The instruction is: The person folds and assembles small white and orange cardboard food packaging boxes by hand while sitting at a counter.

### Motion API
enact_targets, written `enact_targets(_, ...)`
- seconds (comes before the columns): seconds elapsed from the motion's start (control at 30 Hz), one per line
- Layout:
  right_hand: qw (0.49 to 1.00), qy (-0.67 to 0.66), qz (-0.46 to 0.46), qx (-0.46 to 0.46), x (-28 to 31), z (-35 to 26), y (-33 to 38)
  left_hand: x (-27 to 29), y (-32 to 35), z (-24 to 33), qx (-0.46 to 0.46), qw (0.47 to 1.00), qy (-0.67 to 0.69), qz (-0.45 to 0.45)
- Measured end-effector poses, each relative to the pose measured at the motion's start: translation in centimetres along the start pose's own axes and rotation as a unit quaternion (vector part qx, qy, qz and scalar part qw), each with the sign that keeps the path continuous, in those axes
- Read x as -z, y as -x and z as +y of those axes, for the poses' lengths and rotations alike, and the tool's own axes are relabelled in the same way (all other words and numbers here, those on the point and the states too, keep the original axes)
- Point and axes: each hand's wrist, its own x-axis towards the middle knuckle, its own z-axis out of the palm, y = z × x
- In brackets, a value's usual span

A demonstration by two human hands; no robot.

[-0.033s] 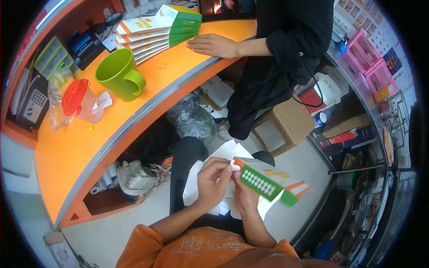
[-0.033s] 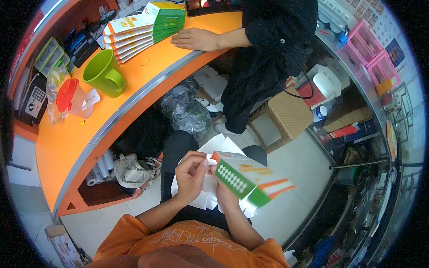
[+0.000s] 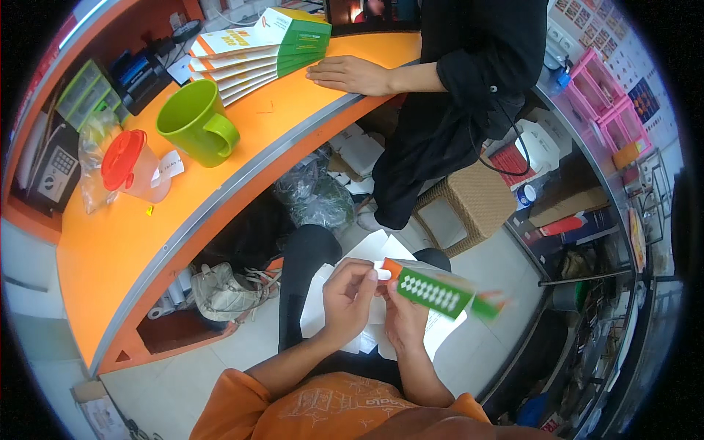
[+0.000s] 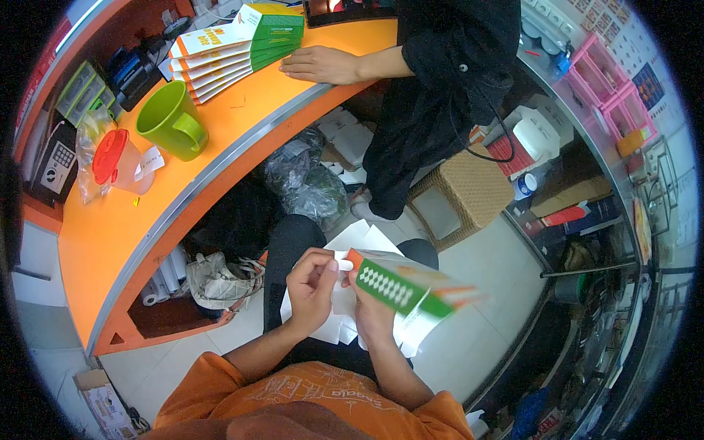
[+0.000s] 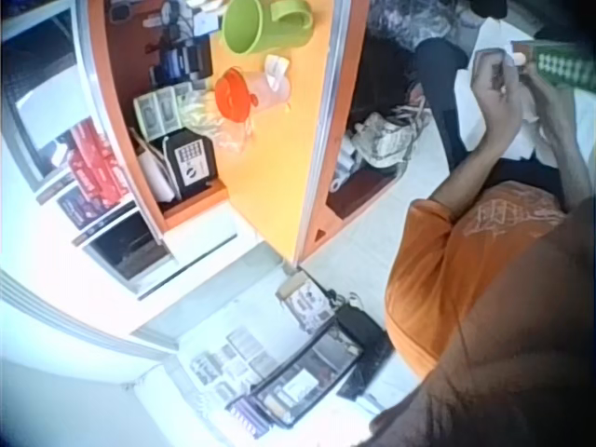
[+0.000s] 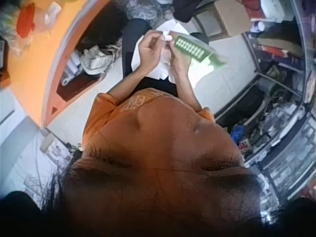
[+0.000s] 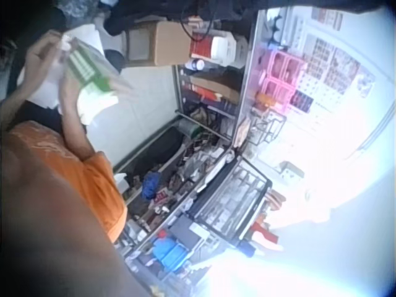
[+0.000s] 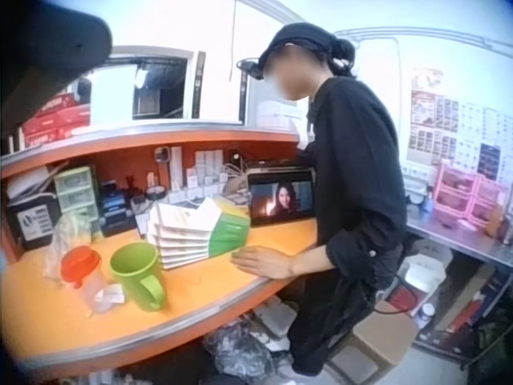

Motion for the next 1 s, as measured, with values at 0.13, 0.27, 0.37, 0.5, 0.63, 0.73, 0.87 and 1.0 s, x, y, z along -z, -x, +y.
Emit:
enact_targets(0.13, 0.998, -0.007, -0.053, 0.014, -0.2, -0.2, -0.6, -0.4, -0.1, 0.4, -0.049, 0.996, -0.071, 0.014)
enact_targets(0.27, 0.996, 0.079, -0.004, 0.041, -0.5, -0.1, 0.1, -0.4, 0.0, 0.2, -0.057, 0.997, -0.056, 0.002)
enact_targets(0.37, 0.97, 0.229, 0.022, 0.076, 1.3, 1.3, 0.2, -0.9, -0.4, 0.8, -0.021, 0.999, 0.033, 0.006)
enact_targets(0.5, 0.944, 0.32, 0.038, 0.066, 2.9, 2.3, 0.0, -0.2, -0.4, 0.3, 0.016, 0.997, 0.08, -0.002)
enact_targets(0.63, 0.936, 0.346, 0.004, 0.073, 1.2, 0.4, 0.7, 0.1, -0.4, 0.7, 0.024, 0.995, 0.097, -0.004)
enact_targets(0.73, 0.979, 0.198, -0.015, 0.056, 0.5, -0.2, 0.6, -0.1, -0.4, 0.6, -0.036, 0.999, 0.038, -0.006)
enact_targets(0.87, 0.992, 0.123, -0.022, 0.027, 0.8, -0.2, 0.1, -0.1, -0.5, 0.7, -0.069, 0.997, -0.001, -0.02)
enact_targets(1.0, 0.985, 0.171, -0.016, 0.027, 1.9, 0.6, -0.2, 0.2, -1.0, 1.1, -0.041, 0.998, 0.02, -0.038)
